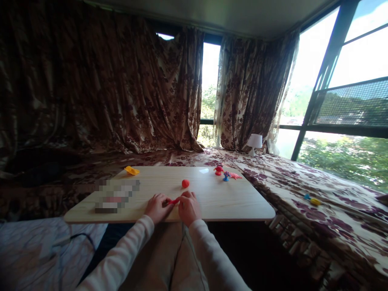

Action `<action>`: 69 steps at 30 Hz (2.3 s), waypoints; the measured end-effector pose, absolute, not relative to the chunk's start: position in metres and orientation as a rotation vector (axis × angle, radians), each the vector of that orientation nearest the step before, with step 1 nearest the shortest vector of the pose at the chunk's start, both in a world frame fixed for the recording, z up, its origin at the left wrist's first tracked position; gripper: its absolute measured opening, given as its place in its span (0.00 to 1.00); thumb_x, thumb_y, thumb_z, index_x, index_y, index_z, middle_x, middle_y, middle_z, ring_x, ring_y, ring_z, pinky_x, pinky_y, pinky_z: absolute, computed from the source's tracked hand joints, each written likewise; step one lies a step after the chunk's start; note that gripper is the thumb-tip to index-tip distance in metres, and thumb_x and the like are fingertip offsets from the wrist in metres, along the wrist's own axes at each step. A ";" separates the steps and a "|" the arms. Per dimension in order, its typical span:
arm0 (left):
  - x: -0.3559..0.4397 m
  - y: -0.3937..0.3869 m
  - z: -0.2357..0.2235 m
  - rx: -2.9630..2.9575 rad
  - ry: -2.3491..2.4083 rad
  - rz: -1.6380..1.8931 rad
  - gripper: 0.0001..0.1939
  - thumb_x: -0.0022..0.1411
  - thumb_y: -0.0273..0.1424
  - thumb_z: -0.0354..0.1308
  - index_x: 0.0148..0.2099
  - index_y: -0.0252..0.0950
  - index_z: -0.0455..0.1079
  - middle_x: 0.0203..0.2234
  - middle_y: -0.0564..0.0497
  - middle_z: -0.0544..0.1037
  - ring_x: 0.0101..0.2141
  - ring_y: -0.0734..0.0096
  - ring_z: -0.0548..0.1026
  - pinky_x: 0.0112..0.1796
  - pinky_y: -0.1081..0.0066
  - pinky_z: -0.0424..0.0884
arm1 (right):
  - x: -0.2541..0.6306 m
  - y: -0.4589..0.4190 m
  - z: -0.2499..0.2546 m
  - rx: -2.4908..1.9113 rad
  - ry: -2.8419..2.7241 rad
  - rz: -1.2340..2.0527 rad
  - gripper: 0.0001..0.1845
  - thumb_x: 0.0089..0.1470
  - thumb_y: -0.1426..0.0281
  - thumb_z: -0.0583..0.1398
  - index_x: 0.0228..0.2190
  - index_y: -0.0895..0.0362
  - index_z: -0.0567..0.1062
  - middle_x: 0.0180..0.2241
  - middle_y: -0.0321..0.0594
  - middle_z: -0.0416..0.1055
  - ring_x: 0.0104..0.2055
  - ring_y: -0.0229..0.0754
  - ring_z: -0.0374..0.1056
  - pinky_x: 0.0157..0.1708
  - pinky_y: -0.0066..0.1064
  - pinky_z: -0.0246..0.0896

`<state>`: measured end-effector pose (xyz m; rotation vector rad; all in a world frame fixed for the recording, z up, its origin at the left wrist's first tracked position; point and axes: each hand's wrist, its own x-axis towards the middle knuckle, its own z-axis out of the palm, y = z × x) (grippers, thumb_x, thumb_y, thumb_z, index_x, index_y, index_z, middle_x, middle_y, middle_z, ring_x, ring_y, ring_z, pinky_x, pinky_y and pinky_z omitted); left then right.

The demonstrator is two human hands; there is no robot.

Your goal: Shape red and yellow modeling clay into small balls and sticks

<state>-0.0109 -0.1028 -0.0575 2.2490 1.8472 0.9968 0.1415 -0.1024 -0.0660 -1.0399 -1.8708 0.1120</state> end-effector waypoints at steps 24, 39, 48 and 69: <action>-0.011 -0.103 -0.057 2.235 1.855 0.996 0.07 0.51 0.35 0.59 0.30 0.37 0.74 0.31 0.49 0.76 0.38 0.64 0.70 0.41 0.67 0.63 | 0.141 -0.103 -0.067 -1.091 -1.940 0.092 0.22 0.46 0.84 0.53 0.34 0.50 0.79 0.33 0.40 0.70 0.39 0.44 0.61 0.41 0.34 0.61; -0.014 -0.103 -0.059 2.114 1.659 1.272 0.06 0.51 0.32 0.59 0.33 0.40 0.75 0.28 0.52 0.78 0.37 0.65 0.73 0.44 0.64 0.65 | 0.141 -0.102 -0.064 -1.069 -1.903 0.146 0.09 0.53 0.72 0.56 0.31 0.54 0.77 0.31 0.39 0.73 0.35 0.41 0.65 0.39 0.33 0.60; -0.018 -0.098 -0.061 2.118 1.476 1.365 0.04 0.49 0.33 0.61 0.29 0.40 0.76 0.26 0.53 0.78 0.35 0.67 0.73 0.41 0.67 0.68 | 0.144 -0.095 -0.068 -0.961 -1.837 0.331 0.08 0.51 0.72 0.58 0.32 0.54 0.77 0.32 0.39 0.73 0.37 0.41 0.66 0.34 0.30 0.63; -0.017 -0.102 -0.055 2.113 1.572 1.304 0.06 0.50 0.29 0.59 0.32 0.36 0.76 0.28 0.51 0.78 0.36 0.67 0.73 0.43 0.67 0.68 | 0.145 -0.089 -0.073 -0.985 -1.782 0.368 0.08 0.51 0.71 0.58 0.32 0.56 0.78 0.30 0.39 0.73 0.33 0.39 0.67 0.32 0.29 0.64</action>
